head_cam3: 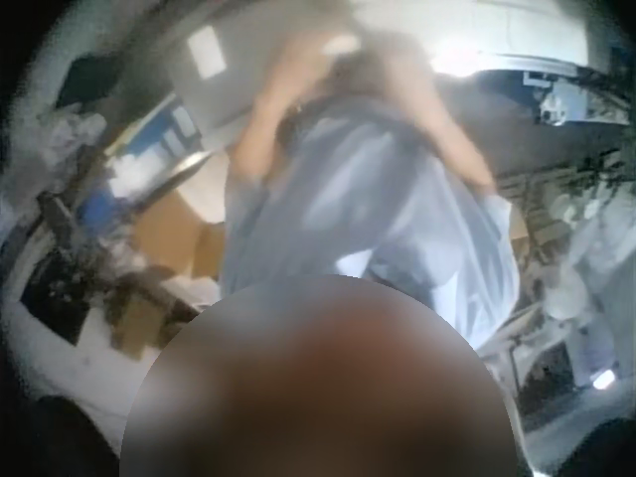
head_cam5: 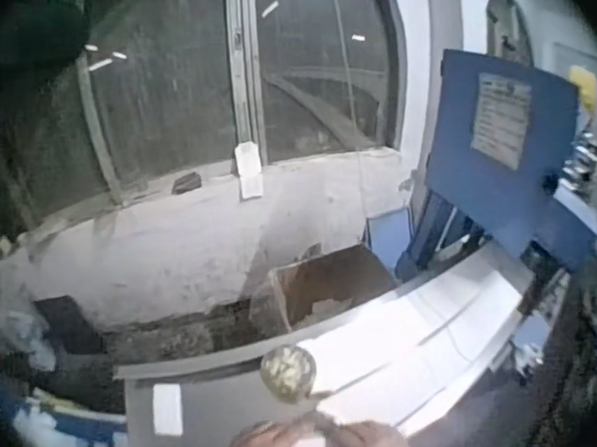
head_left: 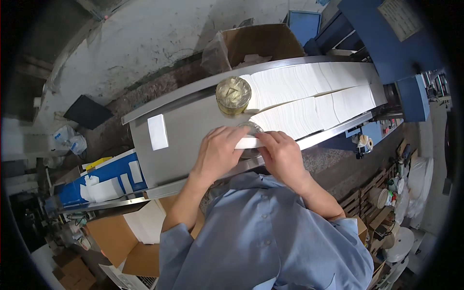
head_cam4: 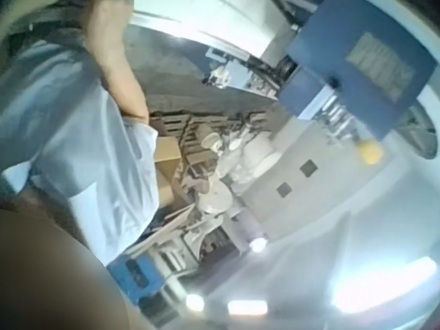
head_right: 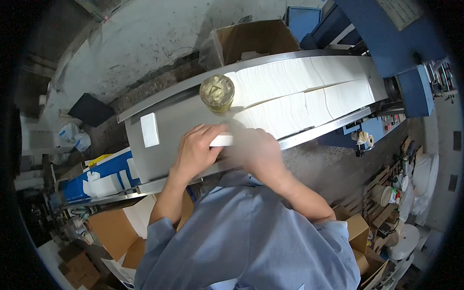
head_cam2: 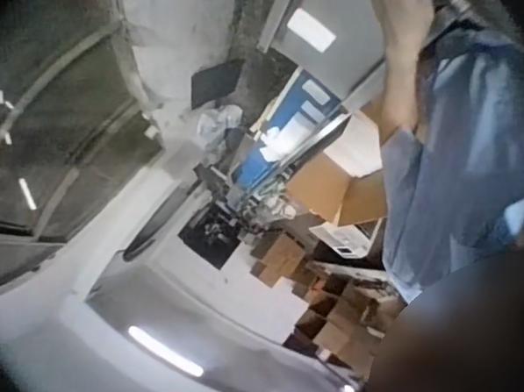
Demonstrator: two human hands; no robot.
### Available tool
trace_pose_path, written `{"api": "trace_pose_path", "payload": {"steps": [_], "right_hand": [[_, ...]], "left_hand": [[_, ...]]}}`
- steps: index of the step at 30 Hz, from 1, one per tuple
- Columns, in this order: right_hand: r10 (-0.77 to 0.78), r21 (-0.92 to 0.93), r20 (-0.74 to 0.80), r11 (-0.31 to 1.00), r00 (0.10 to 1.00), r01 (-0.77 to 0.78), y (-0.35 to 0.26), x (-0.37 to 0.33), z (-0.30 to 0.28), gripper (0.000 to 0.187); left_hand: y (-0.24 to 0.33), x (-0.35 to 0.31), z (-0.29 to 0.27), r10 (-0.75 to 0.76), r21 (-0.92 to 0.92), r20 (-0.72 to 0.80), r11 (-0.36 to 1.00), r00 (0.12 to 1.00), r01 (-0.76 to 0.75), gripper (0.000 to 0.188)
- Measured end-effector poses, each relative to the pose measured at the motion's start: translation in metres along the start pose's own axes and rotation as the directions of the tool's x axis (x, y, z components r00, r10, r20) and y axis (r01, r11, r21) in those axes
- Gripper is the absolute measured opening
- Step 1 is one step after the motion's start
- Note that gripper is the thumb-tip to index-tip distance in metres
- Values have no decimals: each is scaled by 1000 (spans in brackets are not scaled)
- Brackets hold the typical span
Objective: Sorting and packing stacks of white paper sheets into a large cardboard box.
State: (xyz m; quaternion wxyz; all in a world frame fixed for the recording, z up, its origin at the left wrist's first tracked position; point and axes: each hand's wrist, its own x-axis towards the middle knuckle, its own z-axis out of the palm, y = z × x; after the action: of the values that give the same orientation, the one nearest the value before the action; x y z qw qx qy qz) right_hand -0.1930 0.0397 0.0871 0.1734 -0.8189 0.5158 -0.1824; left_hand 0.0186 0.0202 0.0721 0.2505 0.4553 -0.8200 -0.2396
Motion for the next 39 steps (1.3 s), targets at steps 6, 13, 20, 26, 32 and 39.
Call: {"api": "trace_pose_path", "payload": {"steps": [6, 13, 20, 26, 32, 39], "right_hand": [[303, 727, 197, 594, 932, -346, 51, -15, -4, 21], [293, 874, 302, 295, 907, -386, 93, -28, 57, 28], [326, 597, 243, 692, 913, -406, 104, -29, 67, 29], [394, 825, 323, 328, 861, -460, 88, -25, 51, 23], [418, 810, 361, 303, 834, -502, 68, -17, 36, 23], [125, 735, 467, 496, 875, -463, 40, -12, 51, 27]], "left_hand": [[-5, -17, 26, -272, -196, -40, 946, 961, 259, 102], [-12, -21, 61, -306, -149, 0, 941, 952, 303, 112], [-28, -41, 28, -304, -115, -12, 947, 952, 301, 106], [-7, -76, -20, -371, 103, -173, 915, 912, 391, 90], [8, -35, 55, -591, -732, 258, 397, 765, 553, 59], [-51, 3, 83, -336, -662, 633, -701, 697, 264, 86]]}}
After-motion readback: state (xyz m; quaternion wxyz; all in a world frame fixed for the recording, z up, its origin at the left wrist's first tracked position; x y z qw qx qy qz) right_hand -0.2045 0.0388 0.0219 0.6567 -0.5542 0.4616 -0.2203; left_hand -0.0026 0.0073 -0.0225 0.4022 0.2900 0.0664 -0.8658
